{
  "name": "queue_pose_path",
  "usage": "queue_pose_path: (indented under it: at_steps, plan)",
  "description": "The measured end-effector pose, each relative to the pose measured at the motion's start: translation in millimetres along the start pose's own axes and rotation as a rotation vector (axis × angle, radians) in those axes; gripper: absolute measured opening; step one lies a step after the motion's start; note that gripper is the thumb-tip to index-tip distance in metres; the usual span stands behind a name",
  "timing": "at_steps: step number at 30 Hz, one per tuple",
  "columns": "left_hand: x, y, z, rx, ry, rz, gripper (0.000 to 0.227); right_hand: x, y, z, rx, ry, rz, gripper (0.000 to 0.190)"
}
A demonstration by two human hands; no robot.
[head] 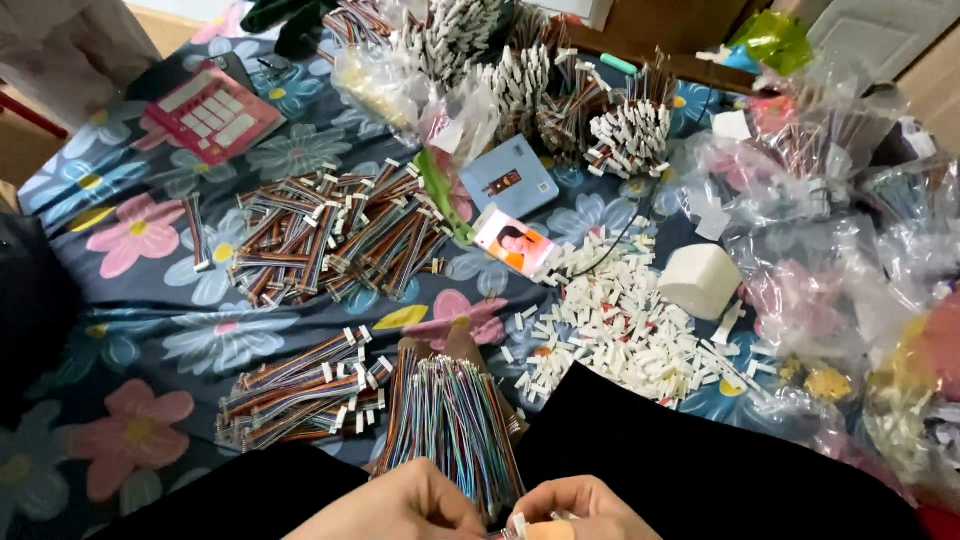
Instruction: Assembling multi-colored ribbon cables by manually attaching white plastic connector housings to the ends.
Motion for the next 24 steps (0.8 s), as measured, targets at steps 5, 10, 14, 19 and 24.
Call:
queue_pose_path:
  at_steps: [5, 10, 14, 19, 24]
  plan:
    - [8, 5, 1, -0.020, 0.023, -0.018, 0.014, -7, 2, 4, -0.014, 0.025, -0.017, 0.026]
    - [13, 7, 0, -0.049, 0.024, -0.062, 0.012, -30, 9, 22, 0.004, 0.155, -0.025, 0.032]
    - [25, 11, -3, -0.026, 0.020, -0.036, 0.018, -34, 9, 25, -0.035, 0.184, -0.050, 0.027]
    - [30, 16, -7, -0.028, 0.058, -0.044, 0.015, -41, 7, 33, -0.036, 0.181, -0.063, 0.028]
    - [31, 18, -12, -0.057, 0.066, -0.034, 0.018, -58, 9, 49, -0.061, 0.168, -0.075, 0.021]
Point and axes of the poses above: each hand's wrist, its own y-axis away from the middle knuckle, its own z-axis out of the palm, x = y × z, the point moved 9 cm from there along -y, towards the middle knuckle, and after that the axes turned 6 degrees about -z, right-handed, at the moved point
